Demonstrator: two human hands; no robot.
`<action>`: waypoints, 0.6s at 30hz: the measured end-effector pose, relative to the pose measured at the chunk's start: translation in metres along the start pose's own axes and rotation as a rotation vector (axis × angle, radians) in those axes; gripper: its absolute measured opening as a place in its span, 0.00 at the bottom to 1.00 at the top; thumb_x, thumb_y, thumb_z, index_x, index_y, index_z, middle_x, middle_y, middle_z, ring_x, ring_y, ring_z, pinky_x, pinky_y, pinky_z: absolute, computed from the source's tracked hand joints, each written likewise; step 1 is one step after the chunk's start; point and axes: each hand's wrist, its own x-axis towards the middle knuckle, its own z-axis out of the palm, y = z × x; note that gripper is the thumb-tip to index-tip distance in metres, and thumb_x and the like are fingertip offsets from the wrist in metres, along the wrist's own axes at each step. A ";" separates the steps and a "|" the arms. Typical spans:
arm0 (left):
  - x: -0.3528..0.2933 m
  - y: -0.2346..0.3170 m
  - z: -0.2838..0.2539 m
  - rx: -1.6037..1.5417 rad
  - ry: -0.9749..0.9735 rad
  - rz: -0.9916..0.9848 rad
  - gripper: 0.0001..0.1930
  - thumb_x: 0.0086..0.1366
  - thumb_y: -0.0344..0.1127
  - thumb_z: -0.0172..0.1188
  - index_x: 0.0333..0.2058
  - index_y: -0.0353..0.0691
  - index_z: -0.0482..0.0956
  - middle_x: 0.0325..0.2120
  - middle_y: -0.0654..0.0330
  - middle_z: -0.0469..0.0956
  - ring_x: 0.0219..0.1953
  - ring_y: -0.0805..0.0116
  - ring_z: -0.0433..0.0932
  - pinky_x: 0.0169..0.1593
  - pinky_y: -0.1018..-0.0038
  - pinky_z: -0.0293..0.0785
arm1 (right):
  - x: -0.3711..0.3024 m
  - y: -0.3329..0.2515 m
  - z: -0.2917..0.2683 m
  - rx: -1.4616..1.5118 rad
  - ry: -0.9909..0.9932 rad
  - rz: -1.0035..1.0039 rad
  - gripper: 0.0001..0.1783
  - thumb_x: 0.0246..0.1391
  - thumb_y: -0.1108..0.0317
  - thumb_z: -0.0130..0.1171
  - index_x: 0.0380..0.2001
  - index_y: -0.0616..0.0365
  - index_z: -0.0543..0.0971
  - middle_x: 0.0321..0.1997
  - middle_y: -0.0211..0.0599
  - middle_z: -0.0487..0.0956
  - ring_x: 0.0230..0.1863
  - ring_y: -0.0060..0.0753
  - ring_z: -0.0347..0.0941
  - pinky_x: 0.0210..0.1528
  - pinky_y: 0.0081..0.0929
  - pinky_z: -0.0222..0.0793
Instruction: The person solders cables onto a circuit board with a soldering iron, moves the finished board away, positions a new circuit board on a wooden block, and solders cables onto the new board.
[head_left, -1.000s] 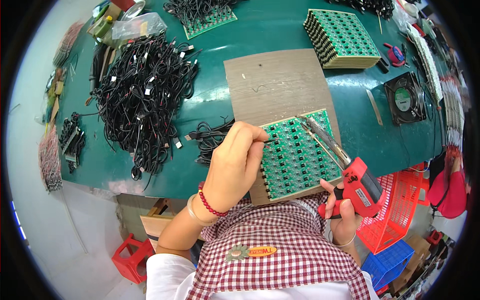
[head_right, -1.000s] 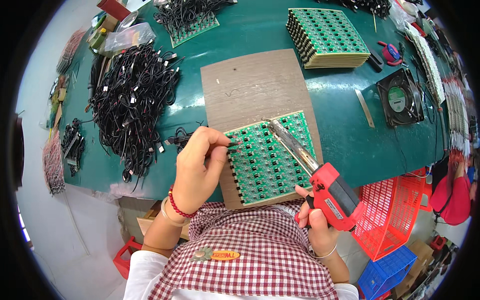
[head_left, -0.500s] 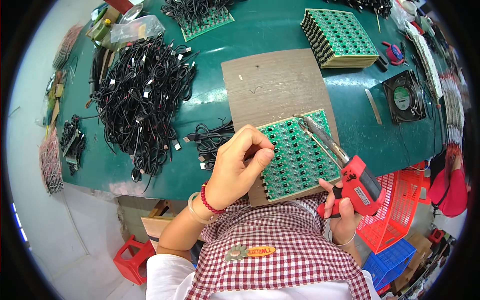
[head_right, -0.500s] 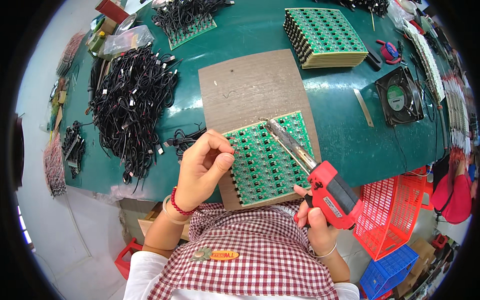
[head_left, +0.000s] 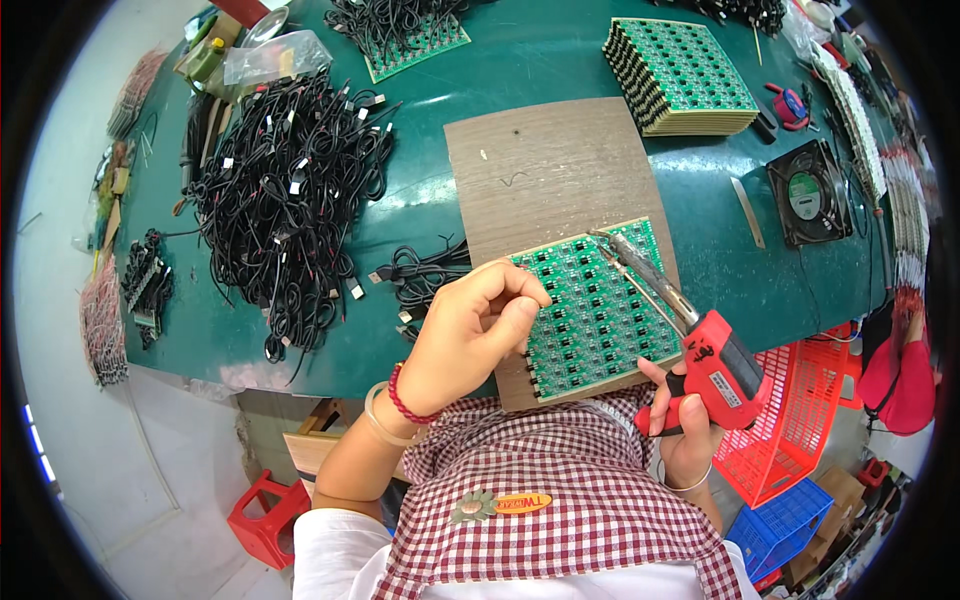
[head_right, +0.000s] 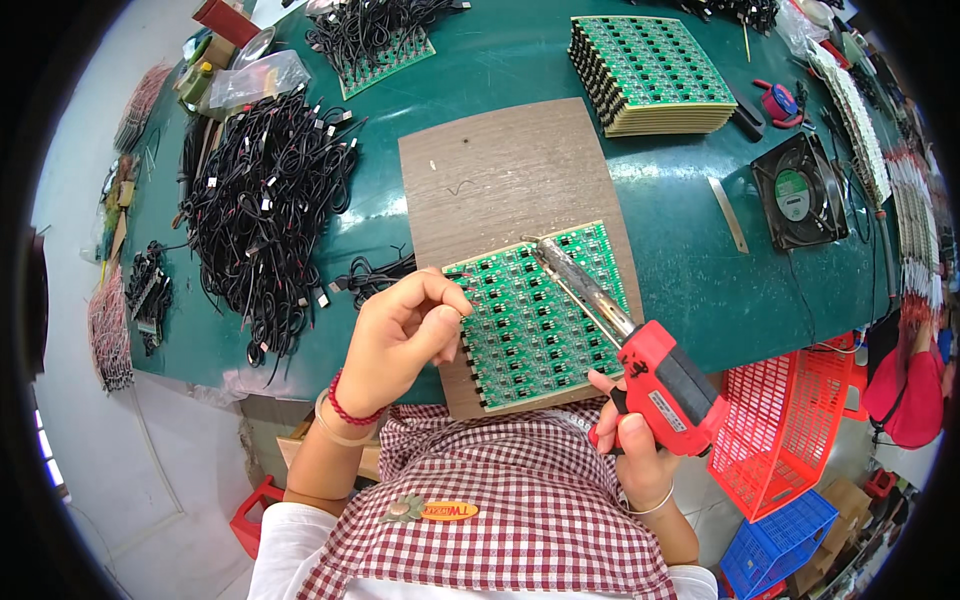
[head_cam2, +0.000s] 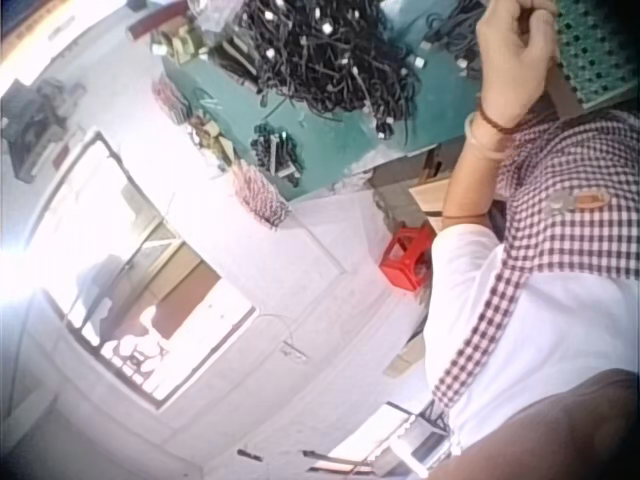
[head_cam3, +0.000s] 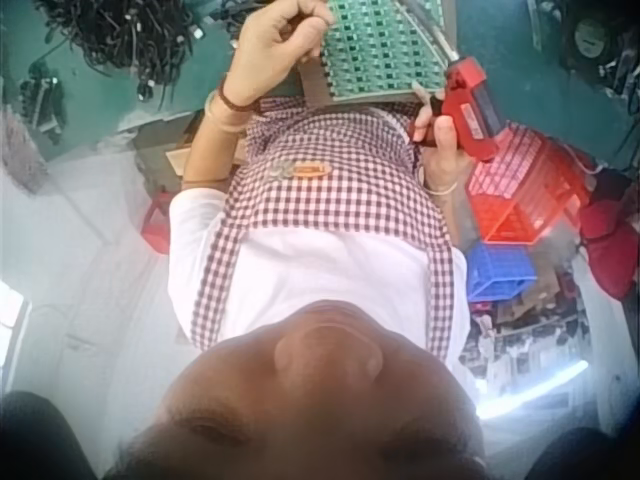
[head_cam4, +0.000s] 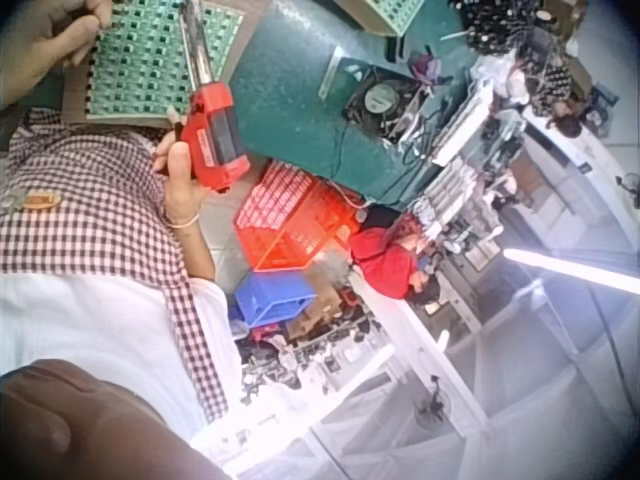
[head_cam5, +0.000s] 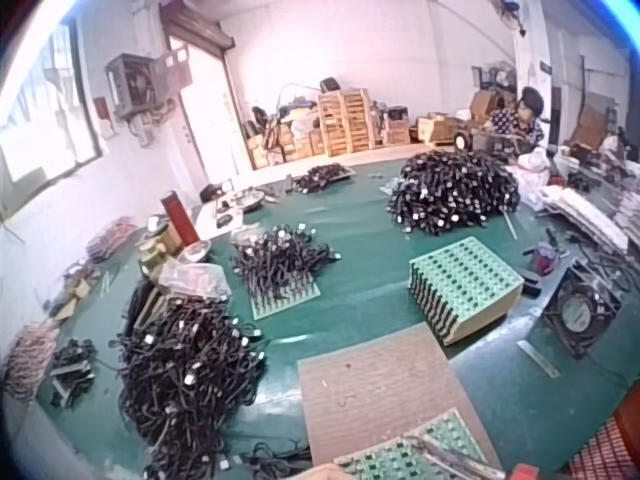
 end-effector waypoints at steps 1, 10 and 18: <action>0.000 0.000 -0.002 0.000 -0.001 0.000 0.05 0.65 0.26 0.55 0.38 0.34 0.76 0.26 0.66 0.73 0.27 0.81 0.73 0.30 0.82 0.72 | 0.000 0.000 0.000 0.000 0.001 -0.001 0.18 0.61 0.62 0.49 0.46 0.66 0.67 0.16 0.33 0.69 0.14 0.23 0.65 0.60 0.52 0.66; 0.004 -0.002 -0.013 -0.295 -0.206 -0.244 0.10 0.68 0.29 0.53 0.44 0.31 0.74 0.29 0.62 0.77 0.32 0.77 0.77 0.40 0.78 0.76 | -0.001 0.000 0.000 0.018 0.050 0.013 0.18 0.61 0.61 0.49 0.45 0.66 0.67 0.16 0.34 0.69 0.14 0.23 0.64 0.60 0.51 0.66; 0.007 -0.007 -0.007 -0.303 -0.160 -0.160 0.06 0.67 0.28 0.53 0.40 0.34 0.75 0.28 0.65 0.75 0.30 0.79 0.76 0.36 0.81 0.75 | -0.002 0.000 0.000 0.027 0.058 0.017 0.18 0.61 0.61 0.48 0.45 0.66 0.67 0.15 0.34 0.69 0.14 0.23 0.65 0.59 0.51 0.67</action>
